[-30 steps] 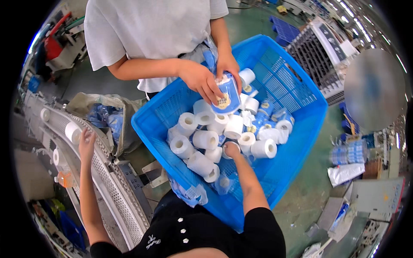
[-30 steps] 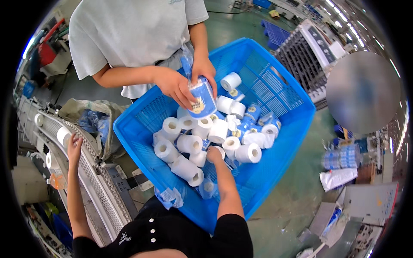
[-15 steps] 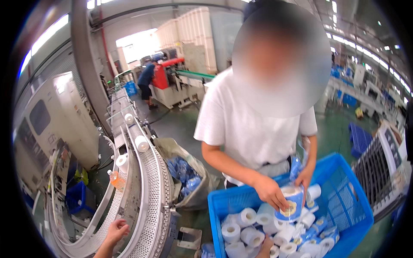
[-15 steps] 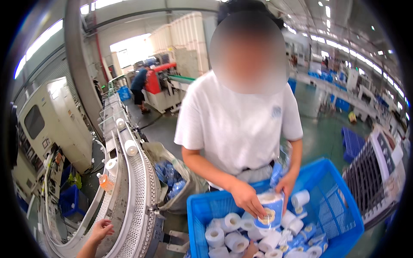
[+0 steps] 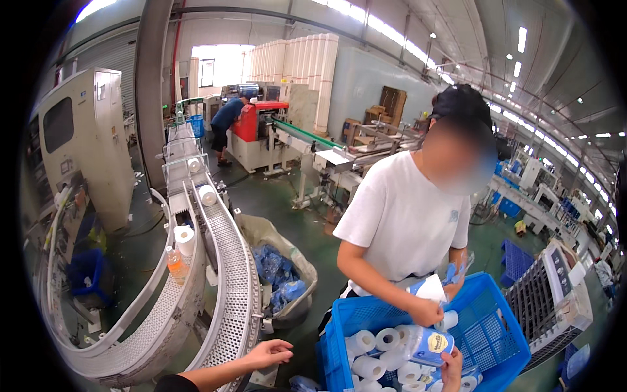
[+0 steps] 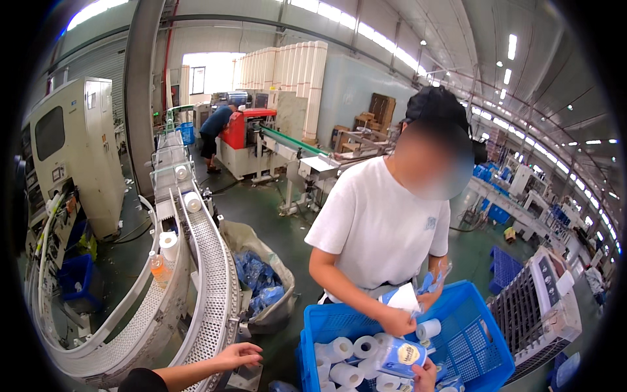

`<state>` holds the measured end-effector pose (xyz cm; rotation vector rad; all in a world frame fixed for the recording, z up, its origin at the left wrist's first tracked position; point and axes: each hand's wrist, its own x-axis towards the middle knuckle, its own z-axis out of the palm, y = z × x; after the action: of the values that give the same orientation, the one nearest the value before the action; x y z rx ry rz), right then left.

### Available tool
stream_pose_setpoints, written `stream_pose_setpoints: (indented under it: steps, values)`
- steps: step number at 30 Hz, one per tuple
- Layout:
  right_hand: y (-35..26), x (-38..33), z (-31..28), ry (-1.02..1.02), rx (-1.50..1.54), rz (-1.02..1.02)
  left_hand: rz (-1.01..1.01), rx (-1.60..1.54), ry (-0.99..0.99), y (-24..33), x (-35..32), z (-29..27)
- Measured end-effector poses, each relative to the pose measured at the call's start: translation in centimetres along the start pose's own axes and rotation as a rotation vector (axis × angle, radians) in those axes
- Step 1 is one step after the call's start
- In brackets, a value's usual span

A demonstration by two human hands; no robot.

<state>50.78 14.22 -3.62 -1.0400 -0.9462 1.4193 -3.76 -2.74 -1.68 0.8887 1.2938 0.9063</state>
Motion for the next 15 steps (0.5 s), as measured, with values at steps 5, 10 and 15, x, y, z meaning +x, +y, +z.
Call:
stream_pose_setpoints:
  steps: [5, 10, 15]
  values:
    - [-4.9, -5.4, 17.0, -0.169, -0.513, -0.194, 0.101, -0.348, -0.324, 2.3, 3.2, 4.5]
    - [-4.2, -10.2, 26.5, -0.404, -0.679, -0.521, 0.093, -0.52, -0.412, 0.6, 2.7, 7.4]
    - [-4.1, -10.3, 32.4, -0.46, -0.769, -0.729, 0.128, -0.889, -0.476, 3.6, 0.1, 2.6]
